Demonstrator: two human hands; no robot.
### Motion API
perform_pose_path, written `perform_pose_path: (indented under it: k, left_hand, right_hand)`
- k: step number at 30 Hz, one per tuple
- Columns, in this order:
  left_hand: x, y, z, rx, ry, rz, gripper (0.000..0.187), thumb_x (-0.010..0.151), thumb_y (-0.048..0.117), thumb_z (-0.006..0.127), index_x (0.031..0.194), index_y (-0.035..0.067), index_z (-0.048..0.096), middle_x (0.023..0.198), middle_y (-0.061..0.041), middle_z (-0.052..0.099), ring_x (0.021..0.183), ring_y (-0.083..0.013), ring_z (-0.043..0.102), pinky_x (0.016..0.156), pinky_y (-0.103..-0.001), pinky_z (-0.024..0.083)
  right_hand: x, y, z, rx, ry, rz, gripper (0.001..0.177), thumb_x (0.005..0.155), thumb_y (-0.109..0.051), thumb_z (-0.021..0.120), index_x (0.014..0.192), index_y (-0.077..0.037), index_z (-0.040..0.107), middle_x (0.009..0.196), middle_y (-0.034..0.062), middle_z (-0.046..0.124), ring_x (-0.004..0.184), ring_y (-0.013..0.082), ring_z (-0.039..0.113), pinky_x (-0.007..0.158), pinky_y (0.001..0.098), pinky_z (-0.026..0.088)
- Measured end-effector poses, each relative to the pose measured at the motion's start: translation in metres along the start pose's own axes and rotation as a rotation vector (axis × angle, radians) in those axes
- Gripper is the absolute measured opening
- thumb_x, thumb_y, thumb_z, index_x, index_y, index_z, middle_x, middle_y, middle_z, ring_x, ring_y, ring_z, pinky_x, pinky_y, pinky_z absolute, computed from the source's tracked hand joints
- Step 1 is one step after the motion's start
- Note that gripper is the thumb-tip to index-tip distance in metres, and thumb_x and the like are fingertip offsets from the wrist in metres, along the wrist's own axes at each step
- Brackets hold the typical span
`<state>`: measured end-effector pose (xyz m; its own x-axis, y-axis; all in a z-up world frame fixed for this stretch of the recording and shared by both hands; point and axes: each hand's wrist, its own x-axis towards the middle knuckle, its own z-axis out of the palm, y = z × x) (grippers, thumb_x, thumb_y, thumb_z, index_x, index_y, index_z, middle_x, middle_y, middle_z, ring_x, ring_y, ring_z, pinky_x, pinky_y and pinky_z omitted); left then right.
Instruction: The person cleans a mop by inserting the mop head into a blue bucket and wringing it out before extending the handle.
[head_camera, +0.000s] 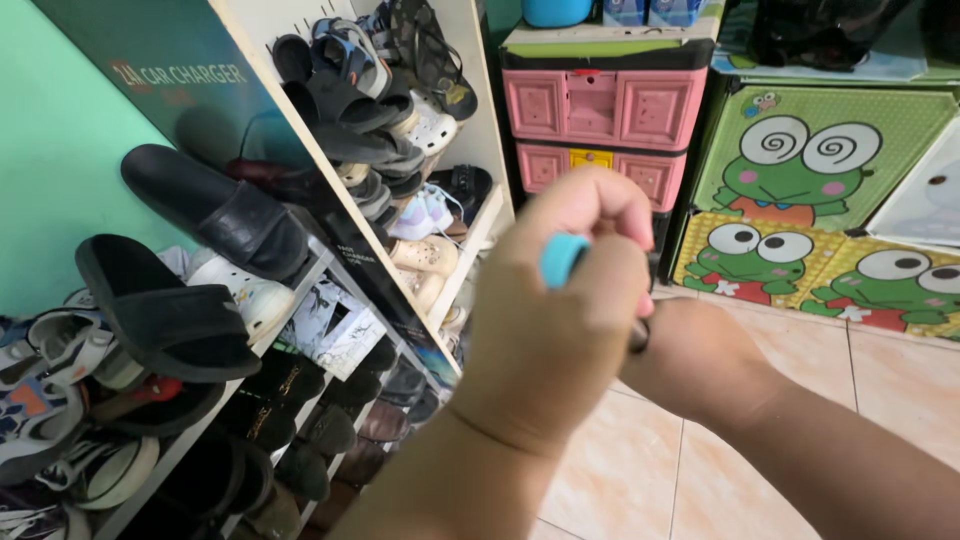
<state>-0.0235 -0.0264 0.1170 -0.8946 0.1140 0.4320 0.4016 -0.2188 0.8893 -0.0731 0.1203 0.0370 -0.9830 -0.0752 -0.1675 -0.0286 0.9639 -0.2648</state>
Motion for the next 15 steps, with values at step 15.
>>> perform_pose_path:
  k: [15]
  left_hand:
    - [-0.054,-0.077,0.034,0.292,-0.117,0.063,0.014,0.094,0.002,0.053,0.100,0.006,0.065,0.091,-0.007,0.070,0.085,-0.0184,0.070,0.085,-0.028,0.057]
  right_hand:
    - [0.035,0.108,0.080,0.116,-0.132,-0.267,0.027,0.083,-0.028,0.067,0.109,-0.020,0.072,0.106,0.0033,0.074,0.107,0.0205,0.070,0.088,0.0367,0.057]
